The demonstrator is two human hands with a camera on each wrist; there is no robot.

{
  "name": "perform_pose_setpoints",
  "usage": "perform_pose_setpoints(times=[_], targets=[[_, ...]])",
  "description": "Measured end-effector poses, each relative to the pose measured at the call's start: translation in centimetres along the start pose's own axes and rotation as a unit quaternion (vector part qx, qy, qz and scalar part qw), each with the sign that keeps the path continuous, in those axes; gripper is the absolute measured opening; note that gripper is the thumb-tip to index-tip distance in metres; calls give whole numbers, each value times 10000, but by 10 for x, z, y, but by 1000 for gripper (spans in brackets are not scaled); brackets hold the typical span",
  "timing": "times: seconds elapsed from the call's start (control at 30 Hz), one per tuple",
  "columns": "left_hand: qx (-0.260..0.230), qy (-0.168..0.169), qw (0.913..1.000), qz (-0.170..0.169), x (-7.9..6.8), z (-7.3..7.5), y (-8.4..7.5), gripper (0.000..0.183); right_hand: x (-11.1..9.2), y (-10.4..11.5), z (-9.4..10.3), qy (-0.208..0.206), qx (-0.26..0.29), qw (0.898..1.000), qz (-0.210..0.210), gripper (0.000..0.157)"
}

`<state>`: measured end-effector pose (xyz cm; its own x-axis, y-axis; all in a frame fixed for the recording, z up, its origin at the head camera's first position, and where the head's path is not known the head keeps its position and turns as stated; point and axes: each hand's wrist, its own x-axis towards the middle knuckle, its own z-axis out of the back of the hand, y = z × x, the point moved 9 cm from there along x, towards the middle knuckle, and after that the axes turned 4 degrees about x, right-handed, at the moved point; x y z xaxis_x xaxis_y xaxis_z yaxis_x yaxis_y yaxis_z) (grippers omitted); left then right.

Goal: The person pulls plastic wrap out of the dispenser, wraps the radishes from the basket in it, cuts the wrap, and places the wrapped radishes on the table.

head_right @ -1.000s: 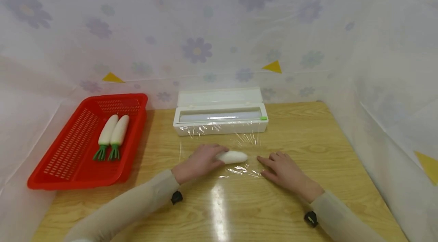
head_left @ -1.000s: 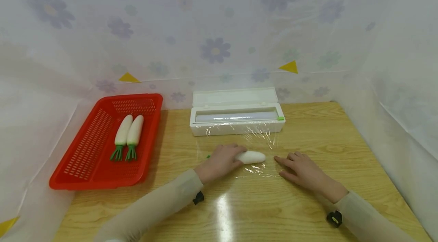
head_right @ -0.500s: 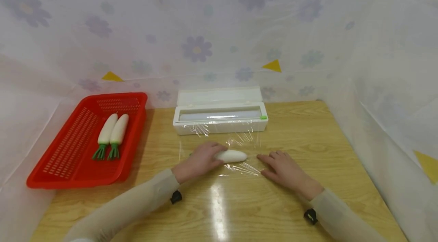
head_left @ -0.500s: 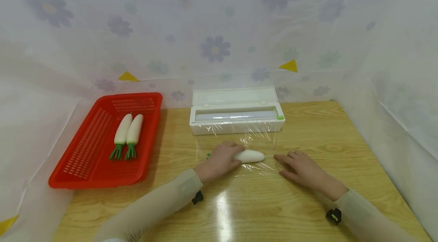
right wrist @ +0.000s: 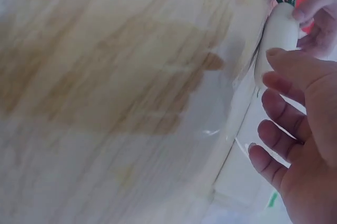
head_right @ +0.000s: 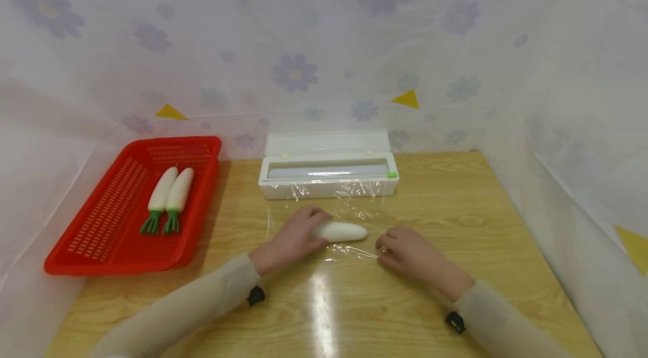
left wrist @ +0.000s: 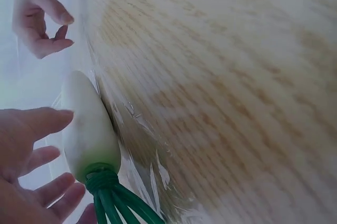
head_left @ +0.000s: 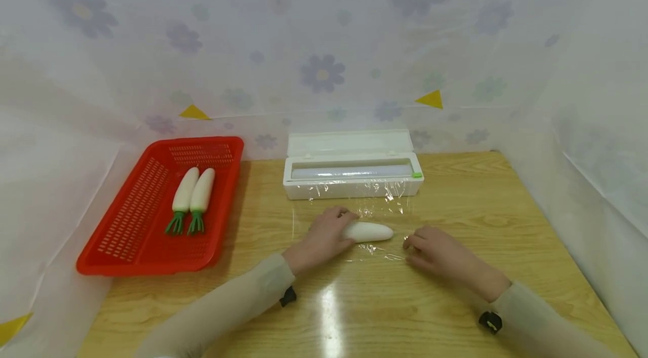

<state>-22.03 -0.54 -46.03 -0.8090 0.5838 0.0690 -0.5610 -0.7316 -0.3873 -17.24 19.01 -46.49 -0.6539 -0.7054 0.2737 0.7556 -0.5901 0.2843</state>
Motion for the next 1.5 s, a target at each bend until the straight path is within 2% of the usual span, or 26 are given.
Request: perform_pose_setpoints(times=[0.17,0.33,0.4,0.5,0.6,0.77,0.9,1.03,1.2,1.37,1.5], targets=[[-22,-627,9979,-155,-18,13,0,37,3,23,-5,-79,-667,9924,1026,21],[264,-1058,9919,-644,-39,17,-4,21,5,31,-9,-67,-1286,9837,1254,22],[374,-1035,9909,-776,-45,15,-6,20,7,33,-10,-56,-1489,9807,1266,22],[562,-734,9920,-860,-51,7,-6,20,10,34,-13,-14,-1672,9776,1280,21],[695,-395,9928,-888,-54,0,-7,24,13,32,-14,7,-1564,9805,1193,19],[857,-210,9930,-780,-54,-3,-7,31,18,25,-6,-331,-711,9927,917,18],[1339,-231,9876,-790,-55,-4,-7,32,21,17,5,-697,-444,9932,823,19],[1698,-499,9799,-924,-56,-2,-11,17,23,11,12,-788,-486,9933,690,21],[1509,-693,9832,-755,-52,2,-6,5,24,2,11,-641,-469,9963,337,19],[1290,-905,9854,-638,-45,13,-3,5,27,-7,10,-567,-433,9974,54,15],[1016,-909,9897,-428,-40,22,3,9,31,-12,10,-520,-365,9979,-96,13]])
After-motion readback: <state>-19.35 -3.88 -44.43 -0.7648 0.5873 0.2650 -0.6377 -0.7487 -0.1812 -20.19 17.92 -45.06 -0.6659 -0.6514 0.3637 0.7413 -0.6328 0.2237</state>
